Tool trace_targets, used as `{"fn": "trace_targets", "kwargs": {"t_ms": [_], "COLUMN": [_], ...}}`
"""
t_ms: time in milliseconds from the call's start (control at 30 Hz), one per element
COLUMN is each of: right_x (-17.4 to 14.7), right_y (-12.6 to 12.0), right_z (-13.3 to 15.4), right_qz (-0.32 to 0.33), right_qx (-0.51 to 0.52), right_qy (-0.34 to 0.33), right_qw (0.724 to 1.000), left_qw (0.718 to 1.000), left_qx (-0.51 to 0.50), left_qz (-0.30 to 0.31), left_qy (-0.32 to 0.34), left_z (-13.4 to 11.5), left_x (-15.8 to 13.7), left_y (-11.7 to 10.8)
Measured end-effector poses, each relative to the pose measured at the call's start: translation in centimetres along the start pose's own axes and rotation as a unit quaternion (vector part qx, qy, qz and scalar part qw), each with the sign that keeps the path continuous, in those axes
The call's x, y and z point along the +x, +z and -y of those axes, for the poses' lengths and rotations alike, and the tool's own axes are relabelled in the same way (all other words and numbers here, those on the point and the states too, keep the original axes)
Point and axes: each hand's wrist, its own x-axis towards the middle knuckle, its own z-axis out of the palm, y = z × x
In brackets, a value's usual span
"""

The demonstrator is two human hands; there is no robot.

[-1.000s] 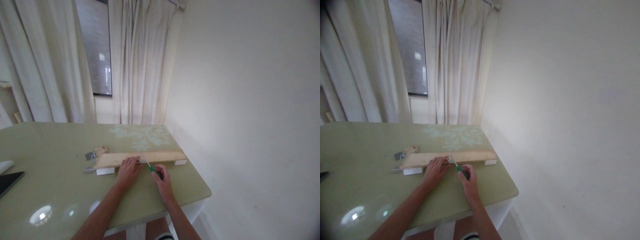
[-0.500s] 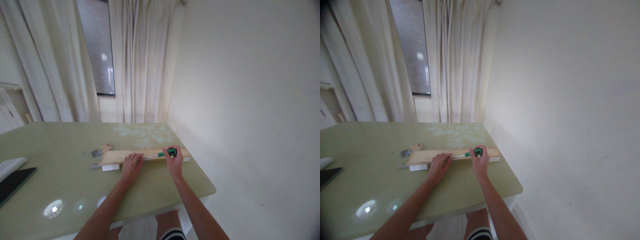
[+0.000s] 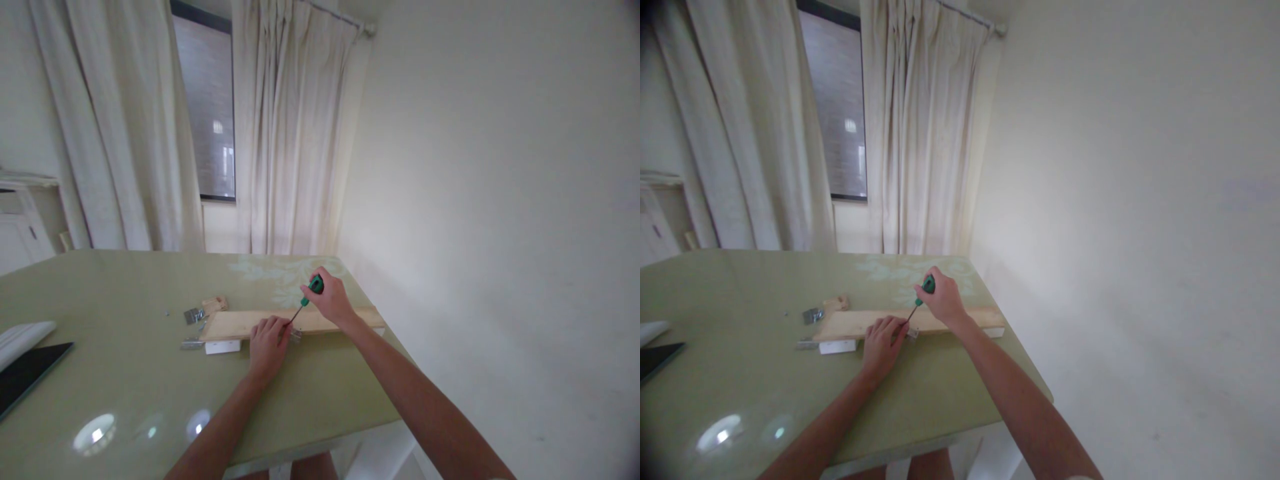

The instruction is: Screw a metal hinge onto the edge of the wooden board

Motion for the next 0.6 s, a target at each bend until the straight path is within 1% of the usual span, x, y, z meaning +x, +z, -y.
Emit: {"fn": "trace_targets", "kwargs": {"t_ms": [133,333,467,600], "right_x": [2.9,6.0,7.0,7.6], "right_y": [-1.3,-2.4,-2.6,-2.6], "right_z": [1.3,3.7,5.1,6.1], "right_qz": [0.082,0.185,0.221,0.243], "right_qx": [-0.112,-0.226,-0.267,-0.284], "right_qy": [-0.01,-0.037,-0.054,-0.075], "right_qw": [0.99,0.956,0.936,0.925], "left_qw": [1.0,0.998,0.997,0.997], "left_qx": [0.028,0.055,0.062,0.072], "left_qz": [-0.002,-0.024,-0.036,-0.04], "left_qy": [-0.007,-0.01,-0.003,-0.005], "left_z": [-0.7,-1.2,-1.2,-1.2], "left_x": [0.3,0.3,0.1,0.0], "left_y": [0.0,0.6,0.7,0.8]}}
